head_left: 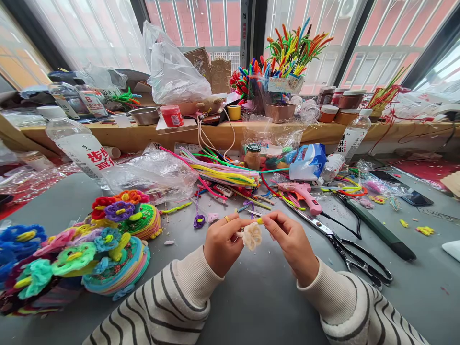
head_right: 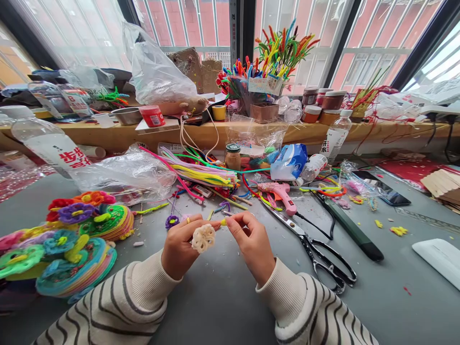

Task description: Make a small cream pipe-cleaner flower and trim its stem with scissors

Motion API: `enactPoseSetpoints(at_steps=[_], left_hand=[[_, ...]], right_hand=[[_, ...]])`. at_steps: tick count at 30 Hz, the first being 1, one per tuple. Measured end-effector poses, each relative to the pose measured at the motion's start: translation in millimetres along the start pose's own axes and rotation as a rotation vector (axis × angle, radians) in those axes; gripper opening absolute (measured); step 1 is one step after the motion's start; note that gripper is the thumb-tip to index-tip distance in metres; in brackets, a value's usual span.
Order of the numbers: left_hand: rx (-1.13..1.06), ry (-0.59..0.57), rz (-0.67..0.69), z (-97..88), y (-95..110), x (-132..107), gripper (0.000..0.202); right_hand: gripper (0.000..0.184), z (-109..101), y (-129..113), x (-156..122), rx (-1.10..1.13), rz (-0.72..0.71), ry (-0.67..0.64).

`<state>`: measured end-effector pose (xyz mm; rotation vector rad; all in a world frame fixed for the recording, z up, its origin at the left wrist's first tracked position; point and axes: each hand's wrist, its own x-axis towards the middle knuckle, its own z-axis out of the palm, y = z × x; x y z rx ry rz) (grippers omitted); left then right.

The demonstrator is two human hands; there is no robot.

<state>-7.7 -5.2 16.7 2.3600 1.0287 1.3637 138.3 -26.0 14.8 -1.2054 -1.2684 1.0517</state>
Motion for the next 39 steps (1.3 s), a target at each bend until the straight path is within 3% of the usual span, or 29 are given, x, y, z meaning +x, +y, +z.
enactPoseSetpoints(at_steps=[11, 15, 18, 25, 30, 39], left_hand=[[0.07, -0.056, -0.039, 0.6, -2, 1, 0.017], [0.184, -0.037, -0.138, 2.0, -3, 1, 0.022], [0.146, -0.034, -0.186, 2.5, -4, 1, 0.028], [0.075, -0.129, -0.101, 1.0, -3, 2, 0.018], [0.011, -0.169, -0.16, 1.5, -2, 3, 0.019], [-0.021, -0.187, -0.135, 1.9, -3, 2, 0.018]], right_hand=[[0.022, -1, 1, 2, -0.054, -0.021, 0.0], [0.021, -9, 2, 6, -0.066, -0.057, 0.074], [0.02, -15, 2, 9, -0.063, -0.072, 0.133], [0.017, -17, -4, 8, -0.021, -0.184, 0.154], [0.014, -17, -7, 5, -0.101, -0.272, 0.112], [0.015, -15, -5, 4, -0.205, -0.318, 0.063]])
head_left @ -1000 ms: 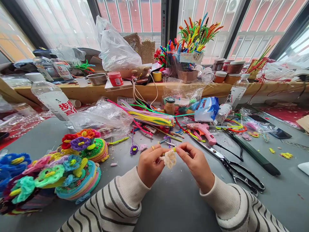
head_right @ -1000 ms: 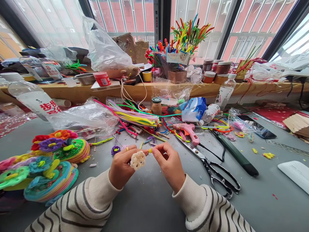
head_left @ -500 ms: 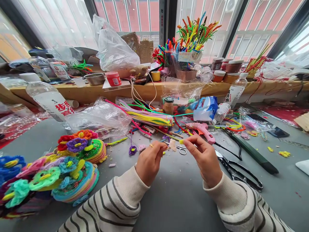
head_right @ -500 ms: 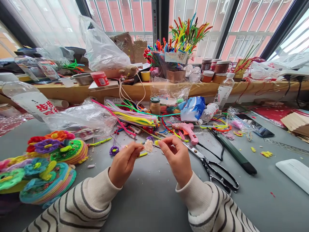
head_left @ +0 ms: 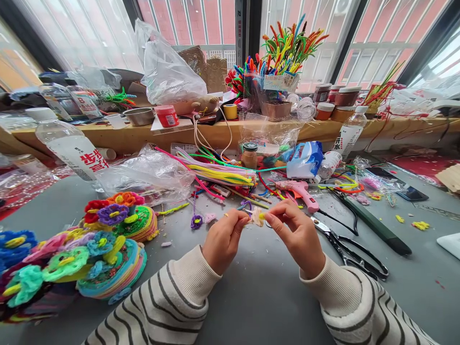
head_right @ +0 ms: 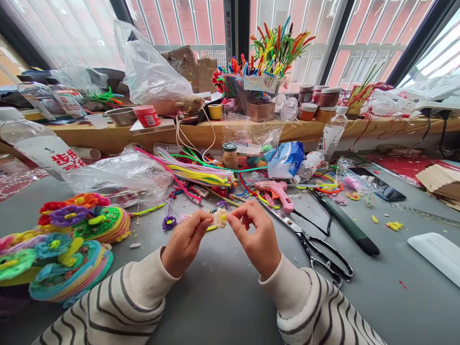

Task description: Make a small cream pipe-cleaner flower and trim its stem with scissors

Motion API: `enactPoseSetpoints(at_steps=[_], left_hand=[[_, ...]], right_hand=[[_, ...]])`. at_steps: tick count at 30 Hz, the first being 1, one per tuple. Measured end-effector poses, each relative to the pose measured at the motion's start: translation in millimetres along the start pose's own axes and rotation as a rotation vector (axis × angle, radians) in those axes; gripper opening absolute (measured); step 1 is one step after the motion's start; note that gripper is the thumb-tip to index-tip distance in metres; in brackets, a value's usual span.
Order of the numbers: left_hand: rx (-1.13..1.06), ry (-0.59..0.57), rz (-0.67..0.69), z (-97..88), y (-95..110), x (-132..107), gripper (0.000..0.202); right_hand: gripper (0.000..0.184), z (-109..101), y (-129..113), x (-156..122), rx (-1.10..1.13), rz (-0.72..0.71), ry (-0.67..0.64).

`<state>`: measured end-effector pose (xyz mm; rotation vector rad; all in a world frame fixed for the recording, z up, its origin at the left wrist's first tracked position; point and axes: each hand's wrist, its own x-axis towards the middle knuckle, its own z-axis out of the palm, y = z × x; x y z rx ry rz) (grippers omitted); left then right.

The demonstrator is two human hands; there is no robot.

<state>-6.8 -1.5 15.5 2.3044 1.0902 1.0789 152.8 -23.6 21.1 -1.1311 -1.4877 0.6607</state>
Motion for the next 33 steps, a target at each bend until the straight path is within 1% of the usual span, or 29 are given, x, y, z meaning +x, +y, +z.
enactPoseSetpoints(at_steps=[9, 14, 22, 26, 33], left_hand=[[-0.028, -0.012, 0.039, -0.2, 1.8, -0.1, 0.014], [-0.123, -0.001, 0.008, -0.6, 3.3, 1.0, 0.012], [-0.333, -0.017, -0.11, -1.9, 5.8, 3.7, 0.013], [-0.359, -0.017, -0.132, -1.8, 5.7, 3.7, 0.013], [-0.349, -0.04, -0.11, -0.7, 4.6, 4.1, 0.014]], right_hand=[[0.014, 0.6, -0.6, -0.6, -0.044, -0.011, -0.042], [0.015, 0.1, -0.1, 0.8, -0.05, -0.009, -0.068], [0.015, -1.6, -0.5, 0.5, -0.013, -0.006, -0.034], [0.014, -1.9, -1.4, 0.4, -0.006, -0.008, -0.028], [0.011, -0.6, -0.1, 0.5, -0.042, -0.019, -0.036]])
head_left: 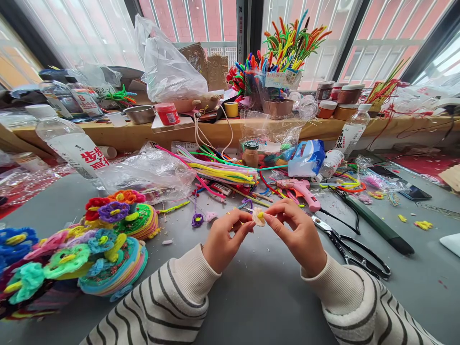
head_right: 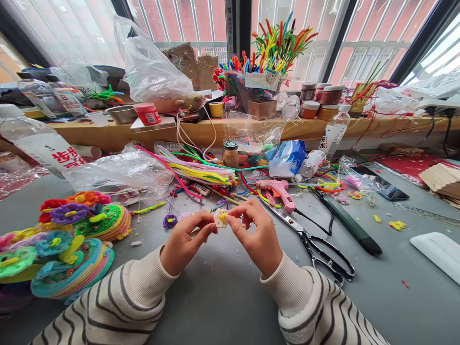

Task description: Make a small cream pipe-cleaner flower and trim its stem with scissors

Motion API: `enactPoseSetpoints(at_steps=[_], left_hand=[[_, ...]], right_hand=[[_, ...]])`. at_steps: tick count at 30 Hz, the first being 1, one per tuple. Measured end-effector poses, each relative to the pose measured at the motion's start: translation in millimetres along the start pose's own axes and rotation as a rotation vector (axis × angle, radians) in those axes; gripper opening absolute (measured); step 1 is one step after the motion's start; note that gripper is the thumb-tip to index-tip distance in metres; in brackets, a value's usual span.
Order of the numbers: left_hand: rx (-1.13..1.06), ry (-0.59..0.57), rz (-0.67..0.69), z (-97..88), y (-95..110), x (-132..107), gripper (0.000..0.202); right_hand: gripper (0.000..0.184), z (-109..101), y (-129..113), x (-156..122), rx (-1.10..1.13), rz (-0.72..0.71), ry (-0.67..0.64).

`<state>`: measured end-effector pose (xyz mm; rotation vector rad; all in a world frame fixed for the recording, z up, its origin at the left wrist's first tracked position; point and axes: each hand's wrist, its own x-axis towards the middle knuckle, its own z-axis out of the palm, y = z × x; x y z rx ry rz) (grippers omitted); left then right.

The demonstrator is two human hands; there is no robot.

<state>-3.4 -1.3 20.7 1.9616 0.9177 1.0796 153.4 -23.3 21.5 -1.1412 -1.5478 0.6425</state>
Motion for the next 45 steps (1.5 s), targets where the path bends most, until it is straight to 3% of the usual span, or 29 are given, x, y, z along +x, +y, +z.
enactPoseSetpoints(at_steps=[4, 7, 10, 12, 14, 18, 21, 23, 25, 28, 30, 41, 45], left_hand=[[0.028, 0.022, -0.018, -0.5, 0, 0, 0.014], [0.078, 0.125, -0.082, -1.9, -1, -1, 0.015], [0.125, 0.238, -0.142, -3.6, -3, 0, 0.016], [0.136, 0.257, -0.156, -4.3, -3, 0, 0.016], [0.14, 0.246, -0.16, -4.3, -3, 0, 0.016], [0.142, 0.235, -0.162, -3.7, -3, 0, 0.016], [0.142, 0.236, -0.162, -3.8, -3, 0, 0.017], [0.144, 0.235, -0.156, -4.1, -3, 0, 0.017], [0.147, 0.229, -0.149, -4.3, -4, 0, 0.017], [0.146, 0.22, -0.147, -4.2, -4, -1, 0.017], [0.144, 0.22, -0.147, -4.0, -5, -1, 0.017], [0.145, 0.214, -0.16, -3.5, -5, -2, 0.019], [0.139, 0.208, -0.152, -3.1, -4, -1, 0.018]], right_hand=[[0.012, -2, 3, 0, 0.015, 0.016, 0.062], [0.015, -4, 8, 3, 0.005, 0.065, 0.116], [0.016, -3, 14, 6, -0.095, 0.138, -0.114], [0.013, 1, 17, 5, -0.209, 0.167, -0.345], [0.011, 4, 20, 3, -0.329, 0.155, -0.454], [0.014, 5, 23, 3, -0.496, 0.036, -0.409], [0.018, -6, 25, 9, -0.637, -0.028, -0.296], [0.023, -19, 26, 14, -0.833, 0.034, -0.109], [0.028, -33, 28, 19, -1.096, 0.215, 0.04], [0.026, -50, 32, 24, -1.338, 0.545, -0.009], [0.027, -54, 35, 25, -1.378, 0.599, -0.05], [0.023, -51, 33, 22, -1.443, 0.519, -0.118], [0.023, -51, 33, 25, -1.477, 0.467, -0.221]])
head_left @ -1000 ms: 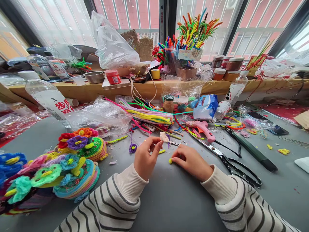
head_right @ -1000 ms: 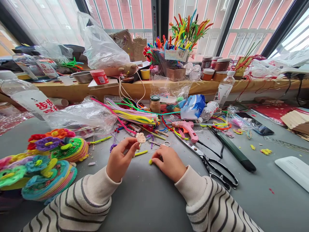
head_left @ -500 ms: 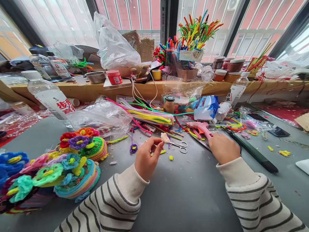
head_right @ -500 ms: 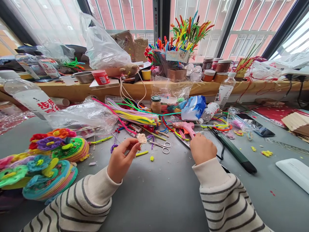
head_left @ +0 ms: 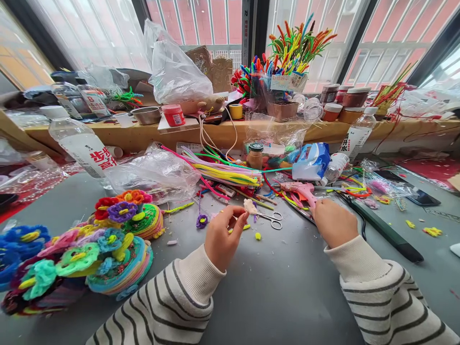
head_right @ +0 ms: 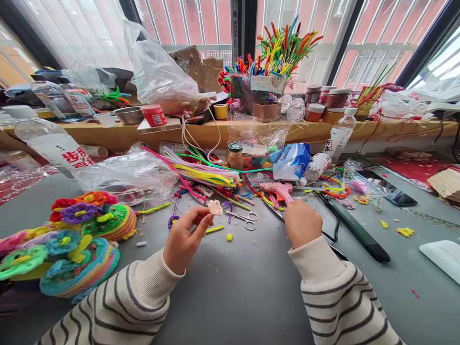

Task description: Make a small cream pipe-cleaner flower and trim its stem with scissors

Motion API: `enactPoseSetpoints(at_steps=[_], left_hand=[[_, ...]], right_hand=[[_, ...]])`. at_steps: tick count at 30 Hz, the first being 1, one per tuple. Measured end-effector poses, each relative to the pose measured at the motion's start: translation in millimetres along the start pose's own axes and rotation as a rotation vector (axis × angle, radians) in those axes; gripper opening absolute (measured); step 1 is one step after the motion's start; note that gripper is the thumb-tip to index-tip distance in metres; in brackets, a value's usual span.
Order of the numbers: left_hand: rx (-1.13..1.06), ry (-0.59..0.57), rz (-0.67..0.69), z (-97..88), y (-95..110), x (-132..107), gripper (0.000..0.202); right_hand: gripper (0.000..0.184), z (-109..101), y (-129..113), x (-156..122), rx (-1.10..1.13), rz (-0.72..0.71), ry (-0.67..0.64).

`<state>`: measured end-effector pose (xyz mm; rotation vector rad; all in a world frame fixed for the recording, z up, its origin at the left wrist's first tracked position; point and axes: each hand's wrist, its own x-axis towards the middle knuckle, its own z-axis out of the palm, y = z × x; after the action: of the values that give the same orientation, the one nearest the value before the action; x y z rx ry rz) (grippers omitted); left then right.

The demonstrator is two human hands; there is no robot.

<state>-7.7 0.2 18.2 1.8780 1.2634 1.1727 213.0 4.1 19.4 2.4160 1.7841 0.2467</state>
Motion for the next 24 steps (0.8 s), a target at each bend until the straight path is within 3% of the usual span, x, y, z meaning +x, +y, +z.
enactPoseSetpoints(at_steps=[4, 10, 17, 24], left_hand=[[0.007, 0.001, -0.013, 0.3, 1, -1, 0.019], [0.02, 0.006, -0.001, 0.3, 1, -1, 0.019], [0.023, -0.005, 0.014, 1.0, 2, -1, 0.021], [0.038, 0.001, 0.011, -0.7, 4, -1, 0.02]], right_hand=[[0.026, 0, -4, 4, -0.027, -0.062, -0.004], [0.029, 2, -11, 8, 0.046, -0.034, 0.024], [0.035, 13, 7, 12, 0.057, 0.037, 0.133], [0.036, 24, 15, 23, 0.107, 0.057, 0.108]])
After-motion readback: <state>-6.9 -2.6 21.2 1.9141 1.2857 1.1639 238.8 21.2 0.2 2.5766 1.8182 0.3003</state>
